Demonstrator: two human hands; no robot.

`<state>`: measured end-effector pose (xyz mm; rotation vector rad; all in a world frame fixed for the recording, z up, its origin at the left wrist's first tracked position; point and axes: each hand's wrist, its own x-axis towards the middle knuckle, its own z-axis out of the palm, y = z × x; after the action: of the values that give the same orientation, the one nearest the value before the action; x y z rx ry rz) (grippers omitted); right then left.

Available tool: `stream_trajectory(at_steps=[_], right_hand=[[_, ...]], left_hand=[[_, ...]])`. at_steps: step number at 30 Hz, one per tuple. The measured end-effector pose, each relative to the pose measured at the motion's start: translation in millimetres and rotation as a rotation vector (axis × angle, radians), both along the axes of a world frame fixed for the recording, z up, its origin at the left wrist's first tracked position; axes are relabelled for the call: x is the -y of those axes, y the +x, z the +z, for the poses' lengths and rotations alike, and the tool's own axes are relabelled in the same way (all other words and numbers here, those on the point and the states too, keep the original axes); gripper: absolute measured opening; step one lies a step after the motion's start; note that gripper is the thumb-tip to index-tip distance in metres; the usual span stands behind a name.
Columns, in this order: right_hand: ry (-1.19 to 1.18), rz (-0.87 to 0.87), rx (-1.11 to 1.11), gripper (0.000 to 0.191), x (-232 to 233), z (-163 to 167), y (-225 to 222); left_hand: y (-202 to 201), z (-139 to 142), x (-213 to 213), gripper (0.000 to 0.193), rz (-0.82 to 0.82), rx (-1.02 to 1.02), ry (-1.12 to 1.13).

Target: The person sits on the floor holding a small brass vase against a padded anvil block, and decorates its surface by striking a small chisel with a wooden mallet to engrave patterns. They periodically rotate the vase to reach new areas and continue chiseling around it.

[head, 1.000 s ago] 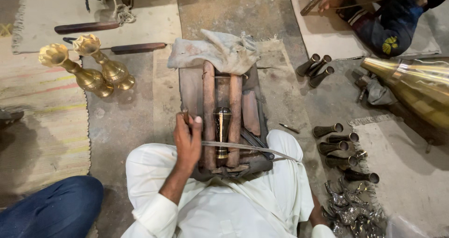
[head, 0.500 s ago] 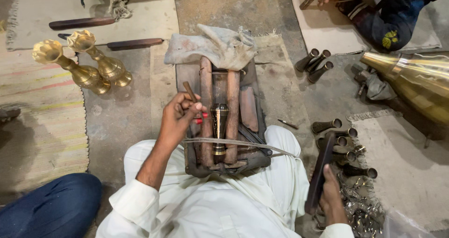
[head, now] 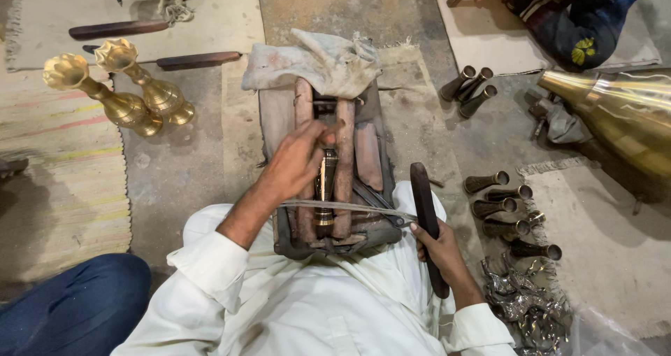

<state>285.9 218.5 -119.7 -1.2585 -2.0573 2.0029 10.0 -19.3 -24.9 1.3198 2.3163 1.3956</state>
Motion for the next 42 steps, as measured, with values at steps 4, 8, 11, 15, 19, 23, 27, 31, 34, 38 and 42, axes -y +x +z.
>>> stream_trajectory(at_steps=[4,8,11,15,19,23,27,31,34,38,42], right_hand=[[-0.006,-0.043,-0.008,0.028,-1.6,-6.2,4.4],[0.026,-0.049,0.004,0.029,1.6,-5.2,4.6],[0.035,-0.041,0.007,0.029,2.2,-1.4,2.1],[0.014,-0.029,-0.01,0.026,2.3,1.4,-0.5],[0.015,-0.042,-0.003,0.026,3.5,2.1,-0.7],[0.016,-0.04,0.0,0.025,3.9,3.7,-2.5],[0.03,-0.03,0.033,0.025,4.3,7.2,-4.9],[0.04,-0.033,0.037,0.028,5.9,9.4,-4.5],[0.012,-0.032,0.018,0.028,5.6,9.4,-3.2],[-0.05,-0.034,0.045,0.029,-0.5,10.4,-1.4],[-0.213,-0.007,0.017,0.029,-9.9,13.7,2.6]], left_hand=[[5.7,2.4,-11.7,0.057,0.064,-0.049,-0.286],[-4.4,-5.6,-4.4,0.046,0.046,0.322,-0.294],[-12.4,-17.2,5.5,0.045,-0.027,0.493,-0.129],[-16.5,-31.6,10.5,0.04,-0.062,0.521,-0.047],[-20.0,-37.2,21.0,0.028,0.075,0.577,-0.004],[-28.0,-35.7,32.7,0.025,0.001,0.532,0.207],[-27.4,-35.4,31.9,0.025,0.101,0.824,0.313],[-24.1,-37.7,22.1,0.045,0.083,0.776,0.371],[-21.2,-39.5,14.3,0.046,0.038,0.735,0.38],[-19.0,-35.1,5.4,0.045,0.004,0.862,0.427],[-16.7,-24.7,0.6,0.039,-0.006,0.548,0.285]])
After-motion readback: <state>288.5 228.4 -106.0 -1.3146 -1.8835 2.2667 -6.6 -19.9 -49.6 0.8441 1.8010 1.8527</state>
